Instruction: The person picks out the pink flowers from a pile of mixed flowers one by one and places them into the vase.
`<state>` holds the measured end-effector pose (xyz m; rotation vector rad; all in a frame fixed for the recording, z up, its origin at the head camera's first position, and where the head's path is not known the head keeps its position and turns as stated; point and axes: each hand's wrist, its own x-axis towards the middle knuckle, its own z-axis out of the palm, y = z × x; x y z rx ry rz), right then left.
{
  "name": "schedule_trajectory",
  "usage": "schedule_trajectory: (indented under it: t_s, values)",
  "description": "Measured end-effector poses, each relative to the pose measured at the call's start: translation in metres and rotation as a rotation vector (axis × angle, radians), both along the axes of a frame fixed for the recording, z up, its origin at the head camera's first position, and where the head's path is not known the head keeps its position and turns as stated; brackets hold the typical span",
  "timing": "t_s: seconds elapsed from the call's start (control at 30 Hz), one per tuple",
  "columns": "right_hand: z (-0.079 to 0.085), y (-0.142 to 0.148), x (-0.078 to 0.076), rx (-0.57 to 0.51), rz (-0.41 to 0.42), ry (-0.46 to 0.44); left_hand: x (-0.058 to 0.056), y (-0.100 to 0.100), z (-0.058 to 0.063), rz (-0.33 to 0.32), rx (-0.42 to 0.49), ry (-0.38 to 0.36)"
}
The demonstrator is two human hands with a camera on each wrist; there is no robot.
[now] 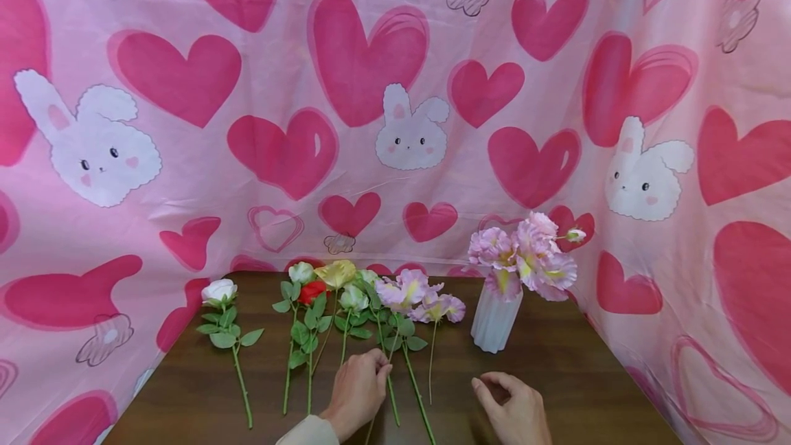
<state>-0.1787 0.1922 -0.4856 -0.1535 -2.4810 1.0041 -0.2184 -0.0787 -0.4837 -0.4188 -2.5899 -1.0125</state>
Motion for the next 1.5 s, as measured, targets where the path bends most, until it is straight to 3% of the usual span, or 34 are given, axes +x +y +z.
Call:
schedule_trajectory:
  t_s: [0.5,1.23,1.5]
  values:
    - [0.000,-0.005,-0.002,-0.014,-0.001,-0.004,0.005,0.001,0.003,-0.104,0.021,0.000]
    - [-0.011,-0.013,-0.002,-0.043,0.045,0.083,0.013,0.013,-0.002,-0.145,-0.016,0.137]
    - [-0.011,-0.016,-0.004,-0.046,0.060,0.096,0.013,0.019,-0.004,-0.150,-0.029,0.251]
